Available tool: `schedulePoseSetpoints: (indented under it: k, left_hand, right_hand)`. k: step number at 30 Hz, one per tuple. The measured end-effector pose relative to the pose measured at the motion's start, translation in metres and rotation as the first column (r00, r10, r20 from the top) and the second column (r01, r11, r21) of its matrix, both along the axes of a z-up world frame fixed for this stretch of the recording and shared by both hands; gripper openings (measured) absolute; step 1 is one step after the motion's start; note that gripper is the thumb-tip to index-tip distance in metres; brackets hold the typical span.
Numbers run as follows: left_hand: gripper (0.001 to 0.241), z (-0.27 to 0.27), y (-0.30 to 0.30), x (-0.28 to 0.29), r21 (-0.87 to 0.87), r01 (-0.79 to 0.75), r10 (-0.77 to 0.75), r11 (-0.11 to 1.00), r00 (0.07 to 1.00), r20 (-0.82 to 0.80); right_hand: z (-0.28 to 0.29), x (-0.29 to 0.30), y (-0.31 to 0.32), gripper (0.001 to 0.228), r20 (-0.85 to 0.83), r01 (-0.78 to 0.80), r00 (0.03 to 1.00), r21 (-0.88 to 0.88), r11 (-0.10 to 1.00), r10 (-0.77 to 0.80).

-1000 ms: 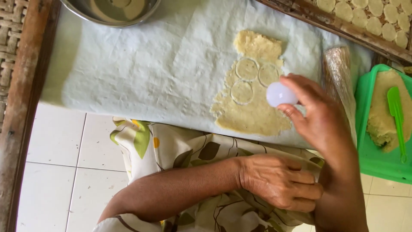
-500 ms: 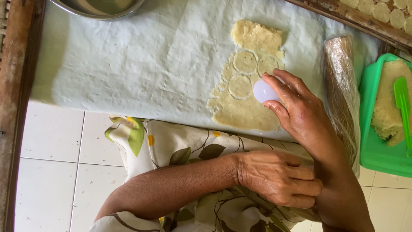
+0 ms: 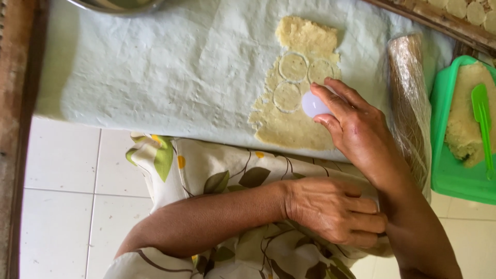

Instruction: Rolling out dough and cutting it into small circles using a circular cutter/cap.

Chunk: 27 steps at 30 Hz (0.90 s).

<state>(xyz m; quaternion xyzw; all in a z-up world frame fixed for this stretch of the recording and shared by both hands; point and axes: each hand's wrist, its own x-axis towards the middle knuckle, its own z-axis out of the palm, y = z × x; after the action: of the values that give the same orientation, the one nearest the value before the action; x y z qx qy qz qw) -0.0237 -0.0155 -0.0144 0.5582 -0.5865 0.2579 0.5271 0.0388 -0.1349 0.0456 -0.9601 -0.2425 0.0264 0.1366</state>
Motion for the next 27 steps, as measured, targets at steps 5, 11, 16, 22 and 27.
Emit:
schedulePoseSetpoints:
  k: [5,11,16,22,27]
  left_hand:
    - [0.012,-0.008,-0.003,-0.001,0.056,0.024,-0.027,0.998,0.998,0.060]
    - [0.012,-0.008,0.003,-0.016,0.081,0.049,-0.053,0.995,0.997,0.048]
    - [0.008,-0.028,0.022,-0.032,0.164,-0.262,0.265,0.951,0.964,0.006]
    - [0.019,-0.052,0.050,-0.029,0.091,-0.531,0.538,0.842,0.838,-0.093]
    - [0.019,-0.054,0.075,-0.020,0.106,-0.695,0.677,0.711,0.636,-0.371]
  right_hand:
    - [-0.018,0.008,-0.013,0.055,0.021,-0.060,0.998,-0.072,0.996,0.062]
    - [-0.021,0.007,-0.018,0.054,-0.056,-0.002,0.998,-0.047,0.999,-0.001]
    - [-0.009,0.001,-0.003,0.058,-0.011,0.054,0.998,0.005,0.999,-0.054]
    - [-0.026,0.007,-0.024,0.056,0.016,-0.005,1.000,-0.059,0.998,0.006]
    - [0.010,0.008,-0.031,0.052,-0.091,0.105,0.992,0.177,0.978,-0.090]
